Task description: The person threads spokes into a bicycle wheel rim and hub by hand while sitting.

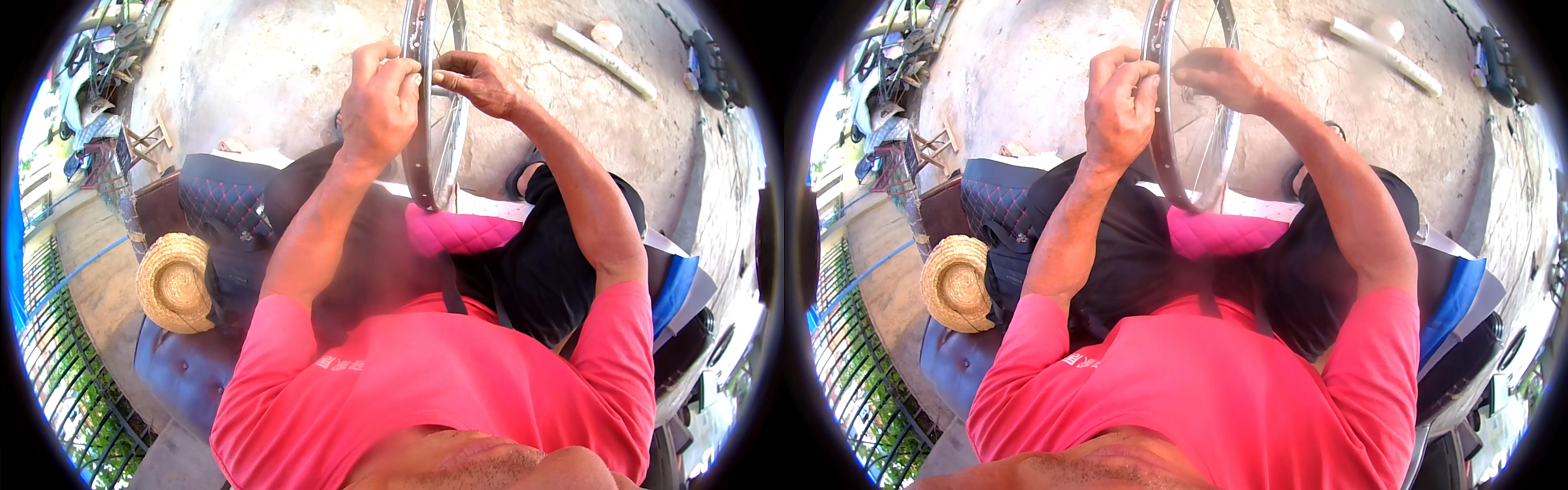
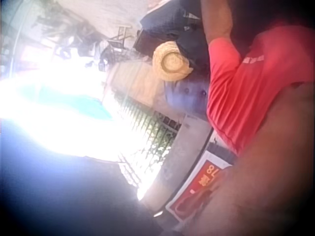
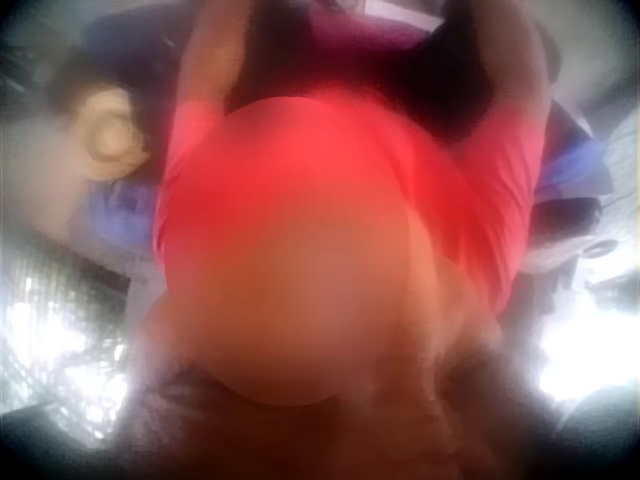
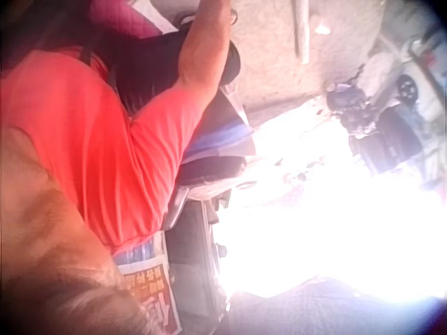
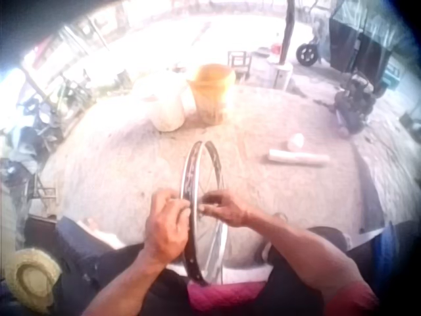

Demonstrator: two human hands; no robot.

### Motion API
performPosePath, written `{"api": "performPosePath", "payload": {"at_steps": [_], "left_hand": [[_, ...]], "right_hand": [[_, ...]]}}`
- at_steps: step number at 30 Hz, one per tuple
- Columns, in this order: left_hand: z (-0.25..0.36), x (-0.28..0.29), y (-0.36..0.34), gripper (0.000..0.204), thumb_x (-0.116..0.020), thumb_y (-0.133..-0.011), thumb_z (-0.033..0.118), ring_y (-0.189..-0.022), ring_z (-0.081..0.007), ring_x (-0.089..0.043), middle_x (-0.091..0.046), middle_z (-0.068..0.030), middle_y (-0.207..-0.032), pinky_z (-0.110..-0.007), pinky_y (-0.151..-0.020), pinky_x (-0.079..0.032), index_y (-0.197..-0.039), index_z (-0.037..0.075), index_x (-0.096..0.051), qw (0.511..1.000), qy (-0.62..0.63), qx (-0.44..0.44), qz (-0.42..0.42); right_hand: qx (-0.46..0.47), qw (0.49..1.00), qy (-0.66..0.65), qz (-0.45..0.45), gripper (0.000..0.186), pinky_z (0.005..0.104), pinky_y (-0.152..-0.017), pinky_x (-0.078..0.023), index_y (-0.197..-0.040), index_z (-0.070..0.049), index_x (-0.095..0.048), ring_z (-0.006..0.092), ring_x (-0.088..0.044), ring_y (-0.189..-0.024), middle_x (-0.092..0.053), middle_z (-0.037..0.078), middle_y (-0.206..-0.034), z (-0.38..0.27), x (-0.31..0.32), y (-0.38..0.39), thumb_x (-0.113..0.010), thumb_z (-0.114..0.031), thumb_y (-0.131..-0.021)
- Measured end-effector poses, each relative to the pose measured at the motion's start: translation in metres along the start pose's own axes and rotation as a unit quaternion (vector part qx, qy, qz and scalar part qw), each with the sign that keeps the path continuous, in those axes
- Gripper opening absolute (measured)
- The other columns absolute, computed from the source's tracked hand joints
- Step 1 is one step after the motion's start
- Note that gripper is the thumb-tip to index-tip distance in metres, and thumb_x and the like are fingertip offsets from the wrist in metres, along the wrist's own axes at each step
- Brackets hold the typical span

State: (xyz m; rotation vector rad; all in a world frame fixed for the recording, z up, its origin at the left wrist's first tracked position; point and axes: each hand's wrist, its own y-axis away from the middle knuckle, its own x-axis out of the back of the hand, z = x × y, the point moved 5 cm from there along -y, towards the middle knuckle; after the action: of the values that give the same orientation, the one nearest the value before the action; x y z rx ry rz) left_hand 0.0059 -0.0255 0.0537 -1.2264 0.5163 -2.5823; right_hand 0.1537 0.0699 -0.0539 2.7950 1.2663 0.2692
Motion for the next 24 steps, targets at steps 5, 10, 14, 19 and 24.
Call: {"api": "performPosePath", "payload": {"at_steps": [5, 10, 14, 19, 24], "left_hand": [[-0.001, 0.006, 0.001, 0.025, -0.070, -0.089, 0.000, -0.084, -0.0219, -0.067, -0.060, -0.0134, -0.119, -0.031, -0.072, -0.056, -0.114, 0.004, -0.072, 1.000, 0.018, -0.016, 0.013], [-0.010, -0.001, 0.029, 0.048, -0.072, -0.092, 0.007, -0.085, -0.0164, -0.064, -0.062, -0.0119, -0.115, -0.029, -0.076, -0.054, -0.137, 0.005, -0.057, 0.986, 0.098, 0.125, -0.047], [-0.003, -0.016, 0.040, 0.072, -0.077, -0.088, 0.013, -0.090, -0.0173, -0.064, -0.064, -0.0116, -0.113, -0.033, -0.081, -0.054, -0.151, 0.007, -0.041, 0.982, 0.138, 0.107, -0.065], [-0.008, -0.024, 0.032, 0.077, -0.075, -0.082, 0.006, -0.092, -0.0179, -0.064, -0.065, -0.0111, -0.112, -0.033, -0.082, -0.054, -0.151, 0.007, -0.041, 0.982, 0.120, 0.131, -0.061], [-0.034, -0.007, -0.032, 0.064, -0.071, -0.082, 0.004, -0.080, -0.0116, -0.063, -0.069, -0.0082, -0.106, -0.028, -0.072, -0.053, -0.143, 0.001, -0.052, 0.963, 0.161, 0.184, -0.112]], "right_hand": [[0.003, 0.999, 0.030, 0.027, 0.042, 0.0337, -0.081, -0.054, -0.115, -0.005, -0.073, 0.0166, -0.067, -0.090, -0.072, 0.010, -0.103, -0.012, -0.001, 0.001, -0.067, -0.043, -0.097], [0.000, 0.996, 0.064, 0.054, 0.042, 0.0353, -0.082, -0.054, -0.115, -0.005, -0.073, 0.0190, -0.068, -0.092, -0.071, 0.011, -0.104, -0.016, 0.000, -0.001, -0.067, -0.042, -0.097], [0.014, 0.996, 0.047, 0.075, 0.044, 0.0372, -0.085, -0.053, -0.116, -0.005, -0.073, 0.0226, -0.067, -0.095, -0.072, 0.012, -0.106, -0.010, 0.001, -0.010, -0.065, -0.044, -0.097], [0.012, 0.994, 0.064, 0.088, 0.047, 0.0391, -0.089, -0.051, -0.117, -0.006, -0.073, 0.0263, -0.067, -0.098, -0.072, 0.014, -0.108, -0.009, 0.001, -0.016, -0.062, -0.047, -0.098], [0.012, 0.993, 0.063, 0.099, 0.049, 0.0395, -0.090, -0.052, -0.117, -0.004, -0.073, 0.0269, -0.068, -0.101, -0.073, 0.017, -0.108, -0.026, -0.006, -0.024, -0.063, -0.048, -0.098]]}}
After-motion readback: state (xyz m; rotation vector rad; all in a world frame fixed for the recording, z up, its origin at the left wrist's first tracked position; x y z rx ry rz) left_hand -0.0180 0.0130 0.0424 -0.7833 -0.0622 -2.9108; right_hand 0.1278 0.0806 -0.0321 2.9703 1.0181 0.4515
